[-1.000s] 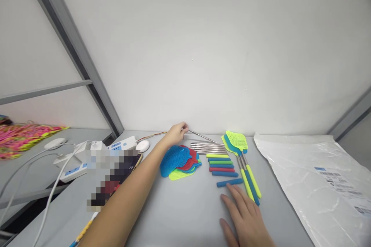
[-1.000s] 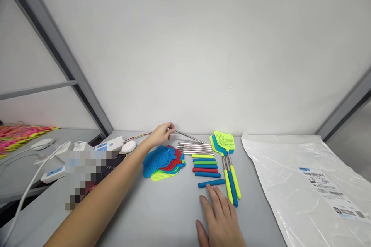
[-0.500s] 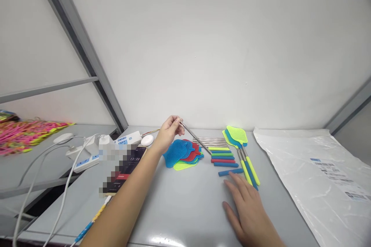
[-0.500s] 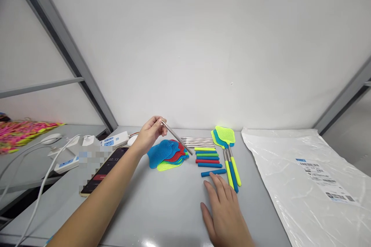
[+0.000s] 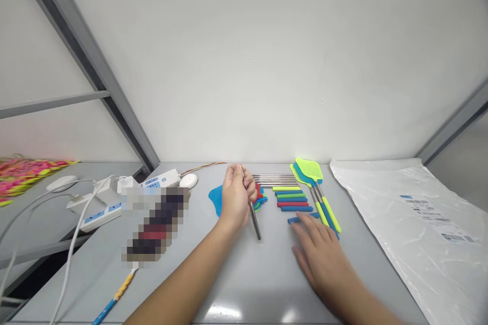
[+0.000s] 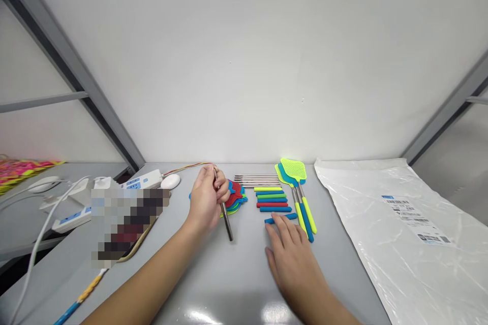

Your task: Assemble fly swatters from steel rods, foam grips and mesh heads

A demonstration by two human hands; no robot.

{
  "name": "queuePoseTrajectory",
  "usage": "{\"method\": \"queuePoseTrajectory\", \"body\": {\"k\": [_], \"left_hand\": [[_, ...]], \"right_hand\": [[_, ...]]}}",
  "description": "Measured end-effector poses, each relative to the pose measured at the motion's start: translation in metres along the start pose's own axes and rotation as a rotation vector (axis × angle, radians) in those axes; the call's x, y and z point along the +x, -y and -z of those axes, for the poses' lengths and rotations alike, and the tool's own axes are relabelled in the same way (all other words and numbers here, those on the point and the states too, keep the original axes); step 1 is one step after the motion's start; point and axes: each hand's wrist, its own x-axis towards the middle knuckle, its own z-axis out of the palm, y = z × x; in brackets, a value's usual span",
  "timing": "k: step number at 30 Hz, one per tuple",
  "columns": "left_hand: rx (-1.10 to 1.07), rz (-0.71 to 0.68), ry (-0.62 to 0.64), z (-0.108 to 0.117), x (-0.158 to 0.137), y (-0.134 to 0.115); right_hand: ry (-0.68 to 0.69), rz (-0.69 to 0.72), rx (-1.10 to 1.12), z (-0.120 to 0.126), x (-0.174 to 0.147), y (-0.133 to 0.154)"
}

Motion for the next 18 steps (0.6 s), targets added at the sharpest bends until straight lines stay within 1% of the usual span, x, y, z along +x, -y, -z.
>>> {"method": "queuePoseTrajectory", "body": {"k": [2,4,7,11,14,18], "left_hand": [[0.025,0.016,0.011,0.0,-0.004,0.006],[0.061,0.029,0.065,-0.001,-0.009,0.011],[0.114,0.024,0.144,-0.004,-0.019,0.016],[0.181,-0.005,0.204,-0.007,-0.034,0.022],[0.244,-0.023,0.251,-0.007,-0.042,0.025],[0.314,-0.001,0.26,-0.005,-0.043,0.031]], "right_hand": [[0.006,0.003,-0.085,-0.005,0.008,-0.004],[0.044,0.003,-0.145,-0.01,0.015,-0.009],[0.069,-0.009,-0.144,-0.014,0.021,-0.013],[0.057,-0.037,-0.053,-0.017,0.021,-0.011],[0.039,-0.007,0.043,-0.017,0.02,-0.007],[-0.029,0.032,0.197,-0.009,0.02,-0.002]]}}
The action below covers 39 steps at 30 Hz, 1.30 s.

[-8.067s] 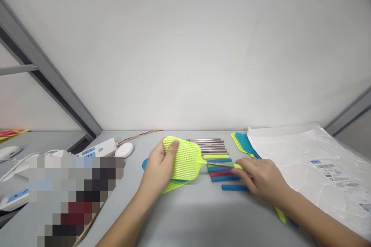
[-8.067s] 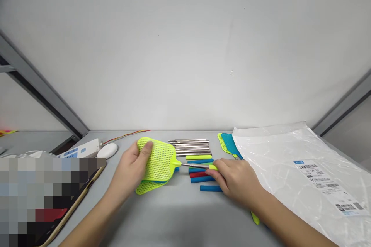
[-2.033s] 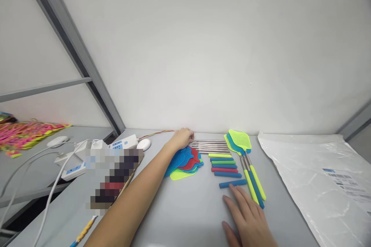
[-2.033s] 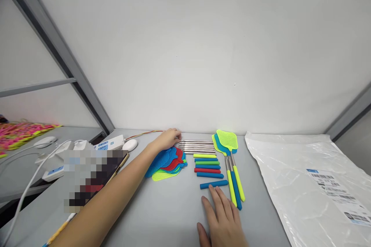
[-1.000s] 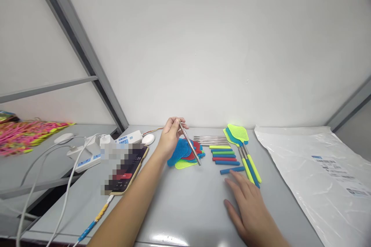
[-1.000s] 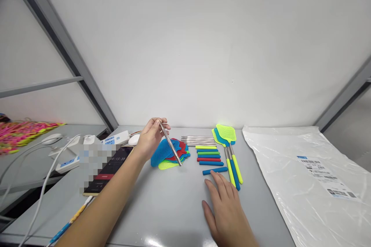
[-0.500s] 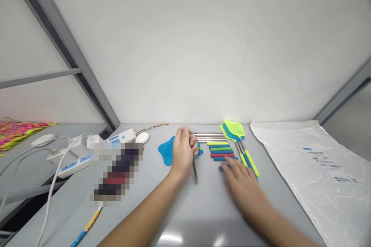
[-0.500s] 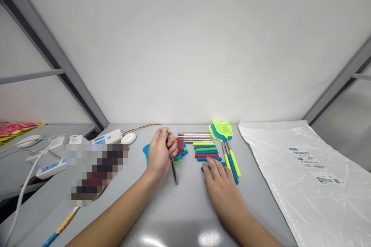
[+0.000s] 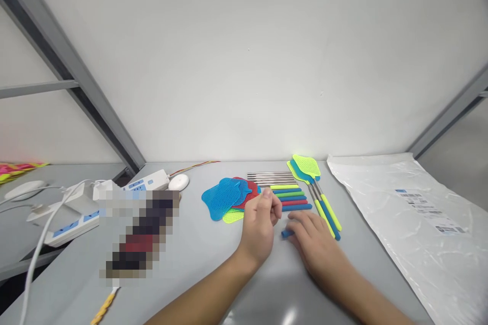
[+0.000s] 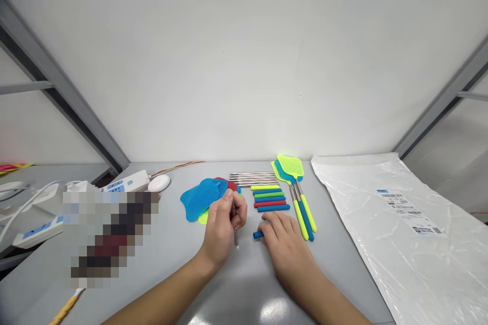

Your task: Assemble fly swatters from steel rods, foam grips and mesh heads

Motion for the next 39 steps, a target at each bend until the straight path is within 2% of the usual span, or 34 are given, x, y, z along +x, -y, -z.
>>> {"method": "queuePoseTrajectory", "body": {"k": [3,7,14,18,22,26,32,39], "left_hand": [[-0.032,0.081,0.036,0.002,0.005,0.007],[-0.209,0.172,0.051,0.004,0.012,0.011],[-0.481,0.218,0.058,0.005,0.017,-0.004],[-0.582,0.122,-0.115,0.008,0.021,-0.016],[-0.659,0.034,-0.237,0.015,0.028,-0.025],[-0.694,0.003,-0.248,0.017,0.03,-0.027],[-0.695,0.089,-0.253,0.011,0.025,-0.019],[-0.658,0.163,-0.187,0.005,0.023,-0.009]], "right_hand": [[-0.067,0.027,0.13,0.009,0.001,0.005],[-0.106,0.0,0.273,0.02,0.003,0.008],[-0.17,-0.09,0.331,0.027,-0.007,0.004],[-0.043,-0.167,0.311,0.029,-0.01,0.005],[0.125,-0.263,0.41,0.026,-0.006,0.016],[0.18,-0.327,0.444,0.022,-0.001,0.027],[0.205,-0.421,0.453,0.021,0.002,0.027],[0.191,-0.444,0.491,0.021,0.001,0.021]]}}
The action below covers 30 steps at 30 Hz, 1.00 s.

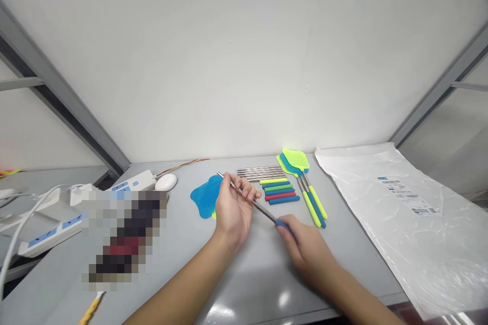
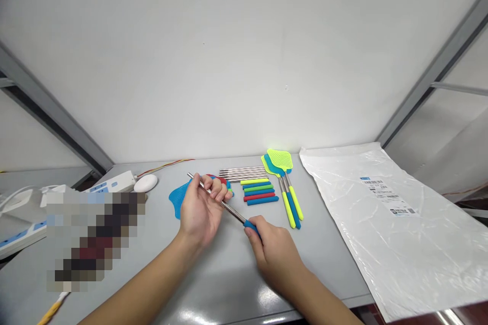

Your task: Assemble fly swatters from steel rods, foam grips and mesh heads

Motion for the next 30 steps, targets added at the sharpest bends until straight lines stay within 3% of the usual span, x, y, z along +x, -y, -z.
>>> {"method": "queuePoseTrajectory", "body": {"k": [4,8,12,21,30], "left_hand": [[0.113,0.029,0.112,-0.001,-0.003,0.004],[0.361,0.082,0.226,0.002,-0.007,0.013],[0.495,0.155,0.27,0.009,-0.004,0.021],[0.524,0.189,0.331,0.011,-0.002,0.026],[0.419,0.273,0.267,0.013,-0.012,0.043]], "right_hand": [[-0.023,0.02,0.034,0.002,0.003,0.0],[-0.079,0.023,0.053,0.005,0.007,-0.002],[-0.102,0.01,0.047,0.007,0.009,-0.004],[-0.105,0.01,0.04,0.009,0.008,-0.01],[-0.088,0.015,-0.059,0.007,0.013,-0.007]]}}
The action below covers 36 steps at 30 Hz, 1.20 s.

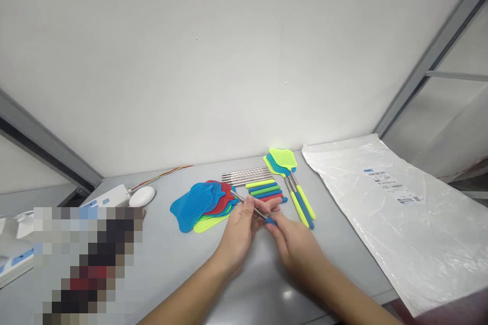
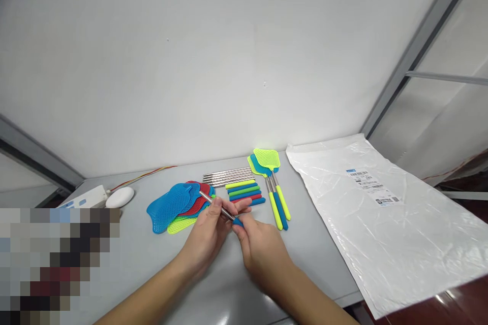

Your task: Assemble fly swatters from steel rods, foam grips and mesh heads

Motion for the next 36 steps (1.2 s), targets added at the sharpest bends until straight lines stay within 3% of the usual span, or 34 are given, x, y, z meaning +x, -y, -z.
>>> {"method": "queuePoseTrajectory", "body": {"k": [4,9,16,20,27,36], "left_hand": [[-0.034,0.014,0.034,0.003,0.002,0.002],[-0.035,0.047,0.08,0.007,0.005,0.0],[-0.33,-0.147,-0.184,0.021,0.014,-0.038],[-0.455,-0.16,-0.188,0.029,0.016,-0.053],[-0.449,-0.103,-0.14,0.014,0.009,-0.044],[-0.387,-0.016,-0.068,0.008,0.005,-0.038]], "right_hand": [[-0.026,0.032,0.012,-0.001,0.001,-0.002],[0.066,-0.055,0.207,0.001,0.004,-0.002],[0.187,-0.139,0.389,0.006,-0.004,0.0],[0.226,-0.162,0.474,0.008,-0.005,0.003],[0.192,-0.073,0.394,0.007,-0.004,0.01],[0.027,0.133,0.218,0.006,-0.009,0.008]]}}
